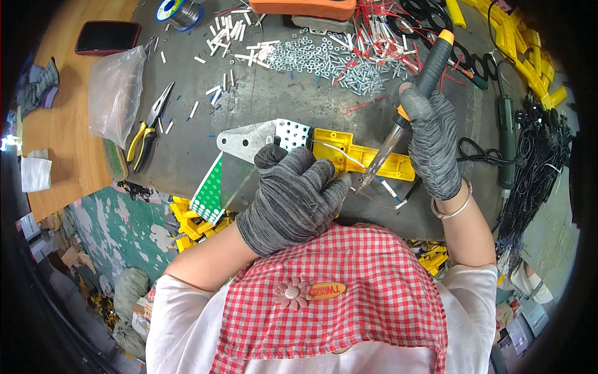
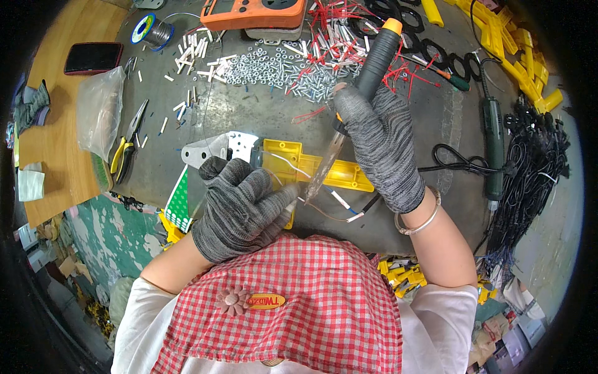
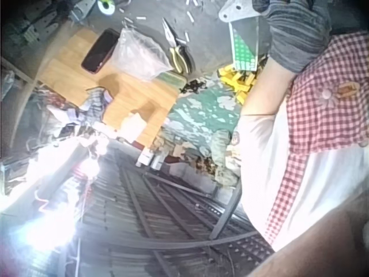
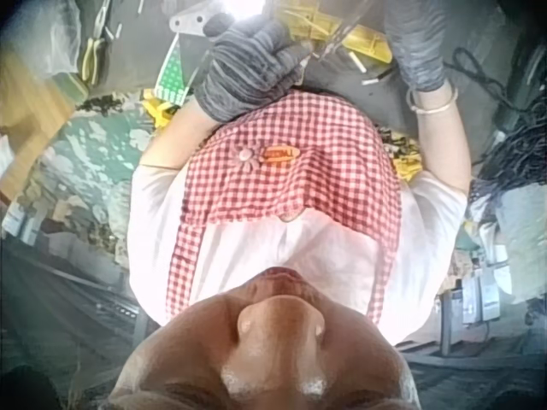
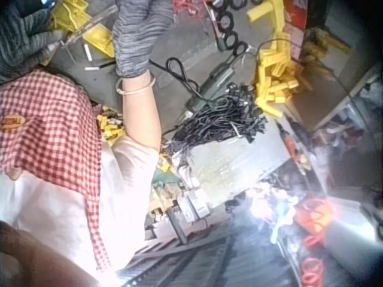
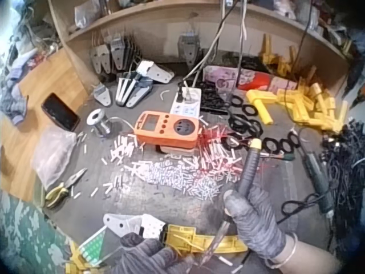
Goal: The person assembles an electronic component by soldering wires and black cables to a connector, then placing the soldered wires into a yellow plastic housing. The person uses a soldering iron, pliers, and a heat gun to complete the assembly.
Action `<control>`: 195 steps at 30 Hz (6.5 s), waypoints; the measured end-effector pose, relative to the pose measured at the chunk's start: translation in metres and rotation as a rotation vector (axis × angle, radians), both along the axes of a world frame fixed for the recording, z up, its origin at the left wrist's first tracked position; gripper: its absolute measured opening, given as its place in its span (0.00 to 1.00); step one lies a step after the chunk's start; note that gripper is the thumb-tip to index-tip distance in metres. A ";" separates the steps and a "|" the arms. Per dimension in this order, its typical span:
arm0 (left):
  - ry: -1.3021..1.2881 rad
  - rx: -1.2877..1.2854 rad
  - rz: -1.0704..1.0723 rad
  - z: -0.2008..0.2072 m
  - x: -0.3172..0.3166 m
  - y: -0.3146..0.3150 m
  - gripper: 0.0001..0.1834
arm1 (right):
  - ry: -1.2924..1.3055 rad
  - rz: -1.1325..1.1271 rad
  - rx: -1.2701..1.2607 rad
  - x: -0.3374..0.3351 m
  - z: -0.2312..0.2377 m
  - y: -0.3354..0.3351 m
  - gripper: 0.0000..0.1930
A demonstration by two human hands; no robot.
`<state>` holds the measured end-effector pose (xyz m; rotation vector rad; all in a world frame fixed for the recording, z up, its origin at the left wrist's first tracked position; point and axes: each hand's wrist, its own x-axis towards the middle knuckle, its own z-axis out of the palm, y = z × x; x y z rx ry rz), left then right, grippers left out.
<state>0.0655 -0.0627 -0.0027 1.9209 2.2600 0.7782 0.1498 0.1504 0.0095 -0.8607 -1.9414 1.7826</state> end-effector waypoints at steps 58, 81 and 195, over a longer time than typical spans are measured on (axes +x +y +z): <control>-0.264 0.076 0.089 -0.001 -0.043 0.011 0.12 | -0.139 0.744 0.763 0.023 0.022 0.002 0.09; -0.363 0.219 0.043 -0.001 -0.044 0.012 0.10 | -0.198 0.651 0.653 0.016 0.020 -0.021 0.11; -0.210 0.321 0.138 0.033 -0.036 -0.012 0.16 | -0.539 1.058 1.181 -0.039 0.094 -0.049 0.20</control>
